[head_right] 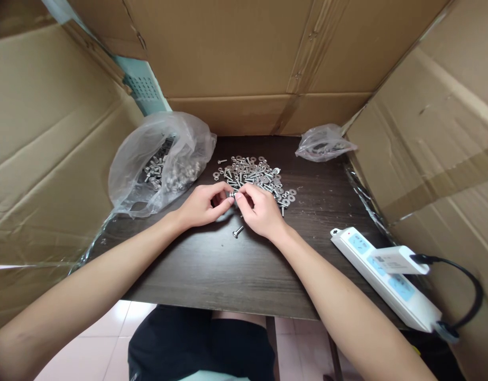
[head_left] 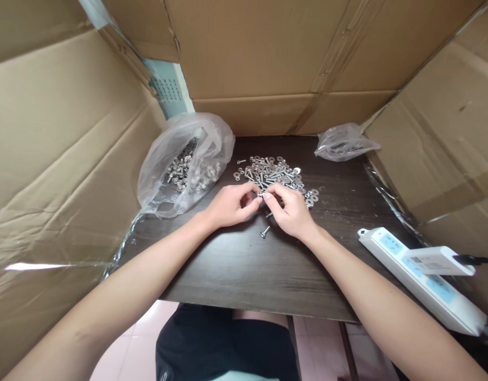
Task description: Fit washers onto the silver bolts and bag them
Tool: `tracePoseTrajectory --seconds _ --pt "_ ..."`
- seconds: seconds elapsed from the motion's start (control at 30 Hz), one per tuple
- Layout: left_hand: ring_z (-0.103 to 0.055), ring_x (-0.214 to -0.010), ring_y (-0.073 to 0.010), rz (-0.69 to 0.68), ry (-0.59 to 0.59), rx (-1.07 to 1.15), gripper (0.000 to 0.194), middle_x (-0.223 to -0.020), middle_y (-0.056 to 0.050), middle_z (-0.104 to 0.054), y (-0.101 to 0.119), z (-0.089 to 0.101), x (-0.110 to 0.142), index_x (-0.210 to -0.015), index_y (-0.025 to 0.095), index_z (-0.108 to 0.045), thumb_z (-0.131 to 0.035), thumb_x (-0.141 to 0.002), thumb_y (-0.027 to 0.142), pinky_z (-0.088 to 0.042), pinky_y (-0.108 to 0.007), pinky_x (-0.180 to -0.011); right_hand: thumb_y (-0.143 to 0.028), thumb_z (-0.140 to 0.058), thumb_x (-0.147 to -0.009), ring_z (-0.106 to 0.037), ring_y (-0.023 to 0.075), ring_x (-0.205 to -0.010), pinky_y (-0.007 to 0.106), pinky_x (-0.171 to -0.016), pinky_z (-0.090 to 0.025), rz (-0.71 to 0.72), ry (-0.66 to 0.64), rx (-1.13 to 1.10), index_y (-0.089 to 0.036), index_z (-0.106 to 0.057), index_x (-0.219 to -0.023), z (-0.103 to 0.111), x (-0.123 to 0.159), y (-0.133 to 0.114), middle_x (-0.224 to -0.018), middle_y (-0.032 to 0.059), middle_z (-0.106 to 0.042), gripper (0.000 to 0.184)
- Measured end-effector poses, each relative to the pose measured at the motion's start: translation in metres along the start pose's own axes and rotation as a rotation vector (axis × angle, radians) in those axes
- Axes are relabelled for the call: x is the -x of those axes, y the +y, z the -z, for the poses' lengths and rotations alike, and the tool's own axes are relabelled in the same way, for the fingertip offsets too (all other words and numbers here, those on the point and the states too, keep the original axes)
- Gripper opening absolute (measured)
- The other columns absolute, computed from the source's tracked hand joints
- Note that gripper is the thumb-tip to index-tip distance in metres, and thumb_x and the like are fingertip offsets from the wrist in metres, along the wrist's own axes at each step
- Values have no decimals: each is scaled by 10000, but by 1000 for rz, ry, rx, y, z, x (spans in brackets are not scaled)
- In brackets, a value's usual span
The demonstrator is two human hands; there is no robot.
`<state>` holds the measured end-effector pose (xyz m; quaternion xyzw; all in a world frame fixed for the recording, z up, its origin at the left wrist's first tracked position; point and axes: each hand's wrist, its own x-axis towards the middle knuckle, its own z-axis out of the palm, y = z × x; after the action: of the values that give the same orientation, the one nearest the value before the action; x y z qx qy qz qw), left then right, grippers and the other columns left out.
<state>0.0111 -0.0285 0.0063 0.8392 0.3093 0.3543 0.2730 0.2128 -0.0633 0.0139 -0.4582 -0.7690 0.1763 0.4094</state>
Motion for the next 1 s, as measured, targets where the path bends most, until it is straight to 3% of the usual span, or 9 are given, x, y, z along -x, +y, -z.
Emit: tracePoseTrajectory --seconds 0.7,1.0 --pt "-564 -583 -110 -7 -19 8 162 -683 31 -626 0 1 0 -1011 170 -642 -577 -930 293 -428 -224 -606 -254 -545 -934 -563 175 -650 303 -637 -438 -2 18 -15 -216 -563 -865 -1 -1 0 -729 12 -603 81" --pt "-557 -586 -112 -8 -15 -6 152 -683 28 -624 -1 0 0 -984 176 -641 -572 -919 295 -434 -227 -609 -332 -479 -1034 -492 154 -590 304 -603 -364 -1 -16 6 -211 -525 -740 0 0 1 -645 -5 -545 321"
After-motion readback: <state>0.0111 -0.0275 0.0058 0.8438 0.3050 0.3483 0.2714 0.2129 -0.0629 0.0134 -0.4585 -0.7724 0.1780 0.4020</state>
